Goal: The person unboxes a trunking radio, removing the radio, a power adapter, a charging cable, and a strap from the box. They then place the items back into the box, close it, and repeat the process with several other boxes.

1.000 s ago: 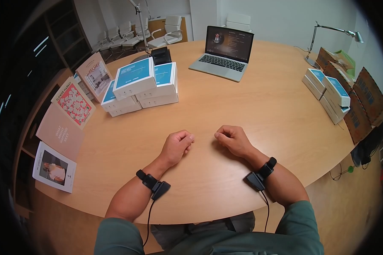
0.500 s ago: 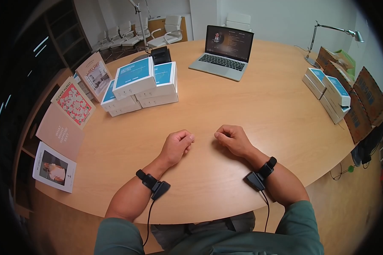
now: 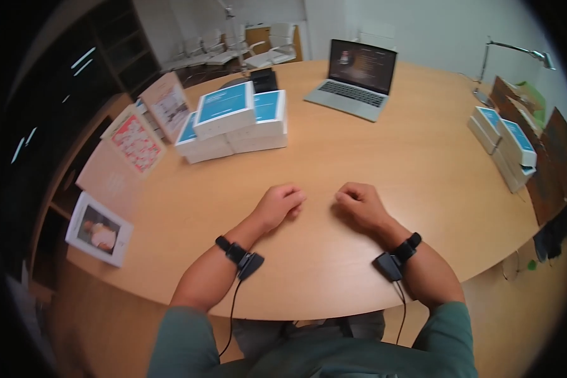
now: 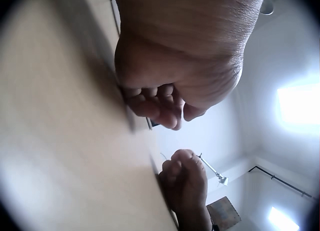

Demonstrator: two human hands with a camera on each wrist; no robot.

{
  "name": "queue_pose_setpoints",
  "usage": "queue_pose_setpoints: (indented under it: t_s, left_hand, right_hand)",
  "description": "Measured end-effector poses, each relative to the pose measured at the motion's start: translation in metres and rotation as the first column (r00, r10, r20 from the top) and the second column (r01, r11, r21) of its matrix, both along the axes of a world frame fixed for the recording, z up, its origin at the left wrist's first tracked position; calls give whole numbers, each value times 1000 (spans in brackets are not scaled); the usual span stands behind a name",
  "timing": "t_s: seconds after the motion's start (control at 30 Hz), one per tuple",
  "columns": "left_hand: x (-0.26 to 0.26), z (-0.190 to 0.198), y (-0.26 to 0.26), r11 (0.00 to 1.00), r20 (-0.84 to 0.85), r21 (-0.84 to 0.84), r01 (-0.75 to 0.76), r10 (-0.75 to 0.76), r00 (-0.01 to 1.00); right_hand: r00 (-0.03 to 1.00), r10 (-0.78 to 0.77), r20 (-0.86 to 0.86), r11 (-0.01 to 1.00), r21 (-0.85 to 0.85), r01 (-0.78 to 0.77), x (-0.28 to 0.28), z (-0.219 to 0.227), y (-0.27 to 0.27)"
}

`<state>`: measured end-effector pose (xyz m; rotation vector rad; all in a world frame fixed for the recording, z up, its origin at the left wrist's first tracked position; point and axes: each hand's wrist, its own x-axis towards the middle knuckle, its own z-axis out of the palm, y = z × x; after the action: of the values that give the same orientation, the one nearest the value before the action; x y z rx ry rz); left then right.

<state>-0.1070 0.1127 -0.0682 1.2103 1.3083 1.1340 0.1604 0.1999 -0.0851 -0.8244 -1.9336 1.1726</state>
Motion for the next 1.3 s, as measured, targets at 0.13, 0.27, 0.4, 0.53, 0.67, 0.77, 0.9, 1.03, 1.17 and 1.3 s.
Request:
queue_pose_setpoints:
  t_s: [0.13,0.27,0.4,0.53,0.67,0.77,0.9,1.03,1.17,1.3]
  left_hand:
    - [-56,22,24,919,90,210,-334,322,942]
    - [-166,26,78,520,71,527,-672,761,645]
    - [-214,73,85,447,175,288,-847,845,506]
    - [-220,88,90,548,-15,145,-824,834,552]
    - [-214,87,96,497,-162,122,-859,864,477]
    - [-236,77,108,459,-141,77,-885,884,446]
    - [-243,80,101,476,-94,-63,-877,872,480]
    - [-225,68,85,549,82,-53,-834,835,544]
    - [-203,74,73,541,134,-183,-821,841,525]
    - [-201,80,77,611,272,-160,-776,782,560]
  right_hand:
    - [998,39,-45,997,-62,-42,1,2,-1]
    - [999,50,-15,996,-69,-51,3,5,0]
    - [999,50,-10,998,-32,-50,2,4,0]
    - [999,48,12,999,-20,-48,3,8,-1]
    - [999,35,35,999,20,-36,4,11,-2]
    - [999,32,44,999,31,-33,5,11,-2]
    - [999,36,22,999,34,-37,3,6,-1]
    - [998,47,31,999,26,-48,5,7,1]
    - [999,44,22,998,44,-45,4,7,0]
    - [999,43,19,998,40,-44,4,6,1]
